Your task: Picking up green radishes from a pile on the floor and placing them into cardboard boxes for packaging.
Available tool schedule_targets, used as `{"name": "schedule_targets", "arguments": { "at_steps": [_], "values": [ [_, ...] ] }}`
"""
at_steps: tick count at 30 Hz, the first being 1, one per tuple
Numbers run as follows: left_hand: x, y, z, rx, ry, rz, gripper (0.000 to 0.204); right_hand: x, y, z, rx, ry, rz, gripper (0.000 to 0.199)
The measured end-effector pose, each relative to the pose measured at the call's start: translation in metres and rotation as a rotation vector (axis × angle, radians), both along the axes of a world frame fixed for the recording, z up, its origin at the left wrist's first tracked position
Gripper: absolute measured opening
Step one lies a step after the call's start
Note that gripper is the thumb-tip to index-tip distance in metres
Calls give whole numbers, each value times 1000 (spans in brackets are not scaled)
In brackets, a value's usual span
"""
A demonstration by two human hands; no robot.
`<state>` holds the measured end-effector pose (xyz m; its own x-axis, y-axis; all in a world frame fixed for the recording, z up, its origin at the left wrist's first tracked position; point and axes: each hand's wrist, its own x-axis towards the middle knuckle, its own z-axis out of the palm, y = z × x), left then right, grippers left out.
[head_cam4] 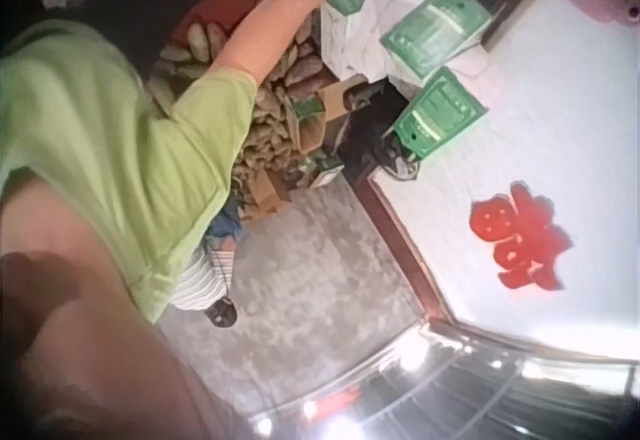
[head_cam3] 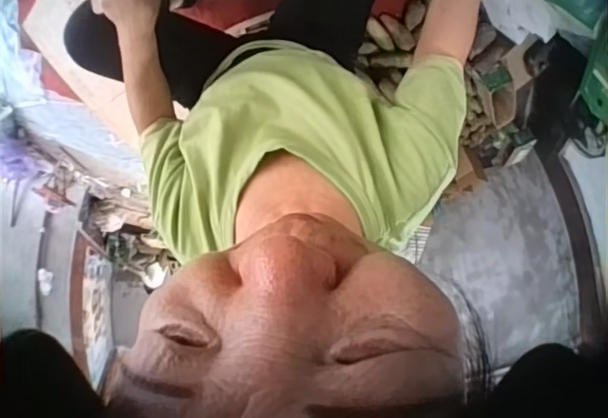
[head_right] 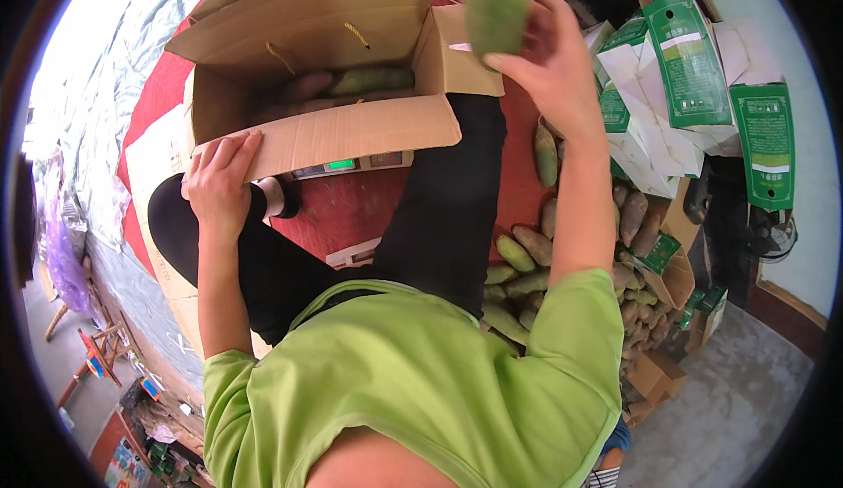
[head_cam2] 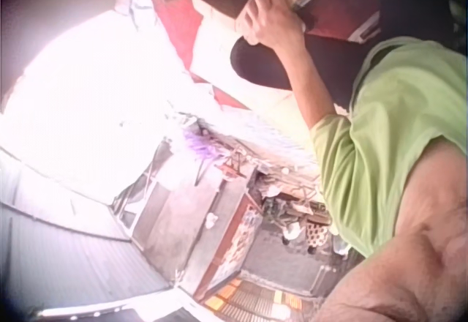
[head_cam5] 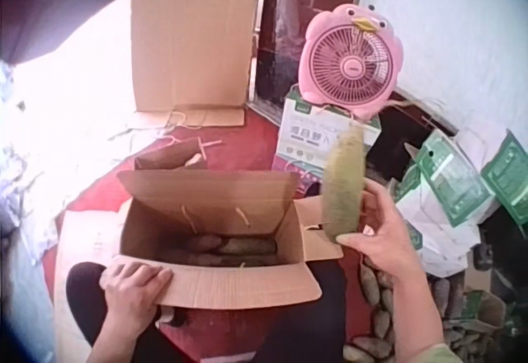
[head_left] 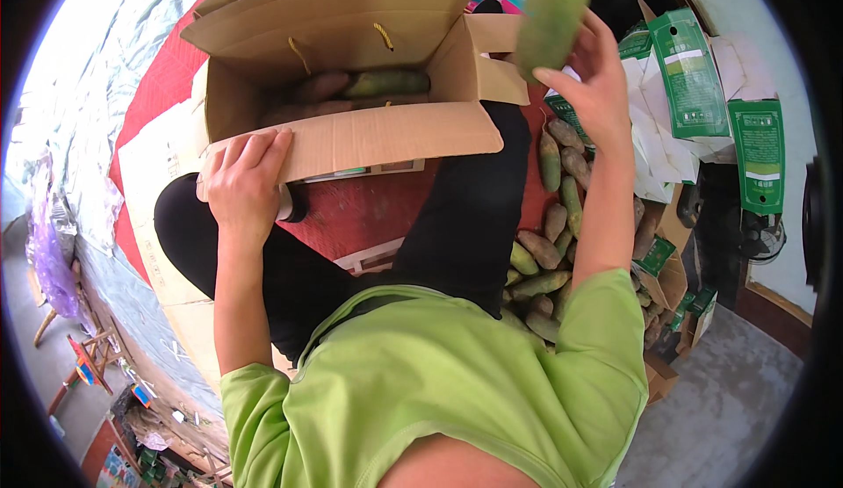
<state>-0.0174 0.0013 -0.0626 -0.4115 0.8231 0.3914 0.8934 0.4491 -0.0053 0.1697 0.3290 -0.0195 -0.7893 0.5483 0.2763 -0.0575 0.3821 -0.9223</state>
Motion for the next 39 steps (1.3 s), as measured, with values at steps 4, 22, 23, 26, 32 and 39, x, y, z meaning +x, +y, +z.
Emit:
{"name": "schedule_targets", "arguments": {
  "at_steps": [4, 22, 23, 26, 32, 39],
  "values": [
    [-1, -4, -1, -22, -35, 13, 43, -54, -17, 7, 0, -95, 213, 75],
    [2, -1, -5, -93, 13, 50, 42, 29, 26, -78, 93, -206, -127, 46],
    [1, 0, -9, -92, 4, 45, 44, 55, 30, -94, 60, -246, -215, 43],
    [2, -2, -9, -110, -19, 65, 48, 125, 35, -158, -34, -428, -365, 41],
    [2, 0, -11, -100, -50, 67, 55, 263, -10, -307, 262, -1209, -226, 50],
    [2, 2, -7, -84, -32, 30, 53, 292, -89, -333, 189, -1621, -139, 54]
  ]
}}
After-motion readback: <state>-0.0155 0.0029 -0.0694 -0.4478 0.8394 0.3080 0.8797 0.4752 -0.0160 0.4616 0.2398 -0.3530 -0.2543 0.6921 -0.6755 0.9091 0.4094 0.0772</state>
